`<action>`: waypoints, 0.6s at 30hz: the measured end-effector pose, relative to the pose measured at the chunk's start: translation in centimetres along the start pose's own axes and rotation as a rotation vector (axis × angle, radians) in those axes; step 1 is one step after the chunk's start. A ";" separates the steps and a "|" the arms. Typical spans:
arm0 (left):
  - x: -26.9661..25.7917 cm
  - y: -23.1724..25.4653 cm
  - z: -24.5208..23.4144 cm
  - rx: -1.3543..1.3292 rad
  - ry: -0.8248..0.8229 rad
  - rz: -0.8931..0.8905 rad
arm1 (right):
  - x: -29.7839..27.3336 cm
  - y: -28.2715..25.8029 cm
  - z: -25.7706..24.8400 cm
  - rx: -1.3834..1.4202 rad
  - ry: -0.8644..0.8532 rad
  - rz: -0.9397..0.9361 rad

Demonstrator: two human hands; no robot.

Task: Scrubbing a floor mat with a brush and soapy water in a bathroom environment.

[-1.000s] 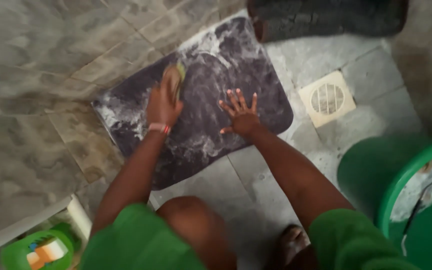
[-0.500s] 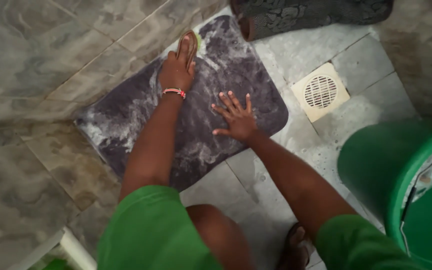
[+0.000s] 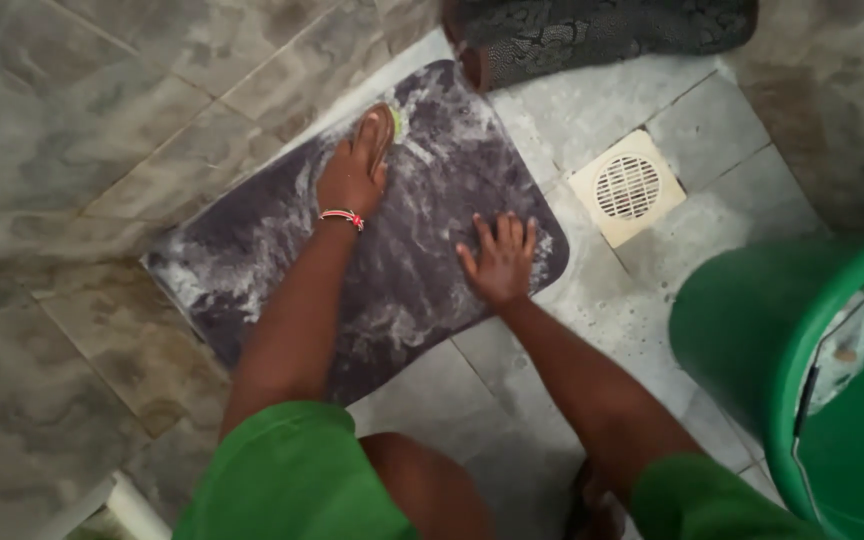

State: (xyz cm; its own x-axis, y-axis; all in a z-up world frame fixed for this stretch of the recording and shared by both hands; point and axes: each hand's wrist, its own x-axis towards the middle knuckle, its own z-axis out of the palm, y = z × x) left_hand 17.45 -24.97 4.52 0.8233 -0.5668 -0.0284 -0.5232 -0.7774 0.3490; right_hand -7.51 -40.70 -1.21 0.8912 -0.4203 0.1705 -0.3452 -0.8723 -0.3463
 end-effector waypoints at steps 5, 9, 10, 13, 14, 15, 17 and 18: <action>-0.7 0.7 0.7 -0.005 0.011 -0.115 | 8.8 -0.5 1.5 0.041 -0.053 -0.005; 0.9 -0.1 1.0 -0.063 0.006 -0.121 | 13.0 -1.1 1.8 0.056 0.014 -0.055; 1.0 0.2 1.2 -0.085 0.019 -0.128 | 13.1 -1.0 1.8 0.068 -0.035 -0.024; 1.3 3.7 2.2 -0.084 0.013 -0.144 | 12.8 -0.3 2.1 0.086 -0.080 0.014; 1.6 5.1 2.2 -0.058 0.013 -0.155 | 13.1 -0.4 2.3 0.094 -0.065 0.006; 1.6 5.2 1.2 -0.056 0.017 -0.159 | 13.1 -0.3 2.5 0.096 -0.065 0.001; 1.7 5.7 -0.7 0.008 -0.054 -0.008 | 13.3 0.0 2.9 0.144 -0.023 0.006; 1.8 4.6 -1.8 0.007 -0.052 -0.009 | 13.2 -0.2 2.6 0.143 -0.022 0.004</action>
State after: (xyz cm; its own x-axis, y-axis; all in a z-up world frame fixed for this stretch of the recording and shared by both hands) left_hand 16.88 -29.06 7.76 0.8154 -0.5734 -0.0804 -0.5177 -0.7842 0.3422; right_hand 5.13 -45.42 -1.30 0.8967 -0.4170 0.1485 -0.3050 -0.8252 -0.4755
